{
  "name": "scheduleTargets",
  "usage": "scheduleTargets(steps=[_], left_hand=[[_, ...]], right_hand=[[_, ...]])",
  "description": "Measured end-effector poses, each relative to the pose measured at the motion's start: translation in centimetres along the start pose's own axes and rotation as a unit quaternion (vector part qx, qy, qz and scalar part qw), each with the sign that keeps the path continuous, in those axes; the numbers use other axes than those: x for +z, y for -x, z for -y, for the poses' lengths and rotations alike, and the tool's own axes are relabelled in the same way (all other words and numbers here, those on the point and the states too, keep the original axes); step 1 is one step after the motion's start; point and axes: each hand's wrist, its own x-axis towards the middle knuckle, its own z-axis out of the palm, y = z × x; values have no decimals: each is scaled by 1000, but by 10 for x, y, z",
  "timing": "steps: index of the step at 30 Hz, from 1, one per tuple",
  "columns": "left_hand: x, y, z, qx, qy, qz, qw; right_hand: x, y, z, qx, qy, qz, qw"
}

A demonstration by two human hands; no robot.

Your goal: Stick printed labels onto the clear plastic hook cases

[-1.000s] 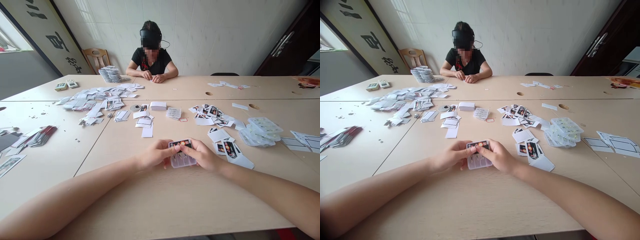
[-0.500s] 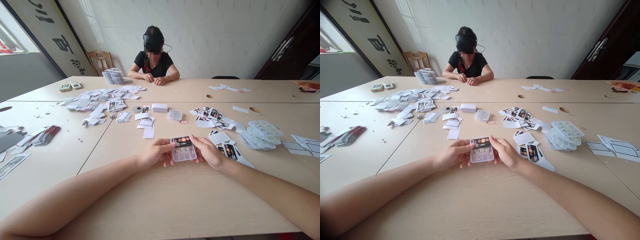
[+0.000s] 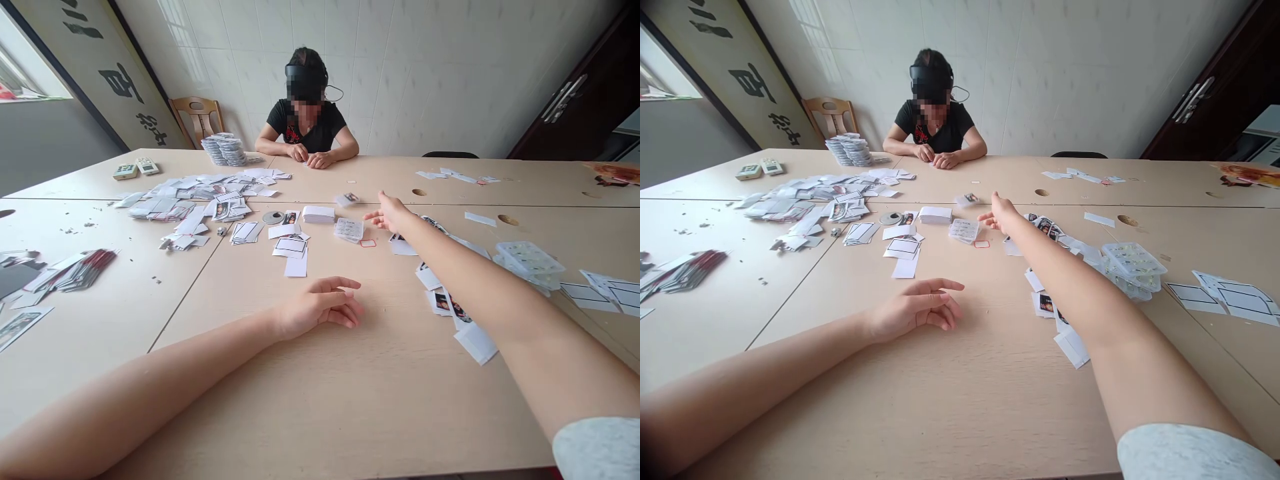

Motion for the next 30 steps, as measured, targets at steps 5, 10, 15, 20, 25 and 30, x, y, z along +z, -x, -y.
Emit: scheduleTargets(steps=[5, 10, 15, 20, 25, 30], left_hand=[[3, -1, -1, 2, -14, 15, 1000], [10, -1, 0, 31, -37, -21, 999], [15, 1, 1, 32, -84, -28, 996], [17, 2, 1, 31, -102, -33, 994], [17, 2, 2, 32, -106, -31, 993], [18, 3, 4, 44, -125, -25, 991]], right_hand=[[-42, 46, -3, -105, 111, -40, 987], [-135, 100, -9, -193, 530, -109, 818], [-202, 95, -43, 20, 626, -82, 775], [-216, 79, -70, 40, 592, -83, 801], [-192, 91, -47, 43, 611, -126, 780], [-120, 122, -29, -220, 510, -186, 810]])
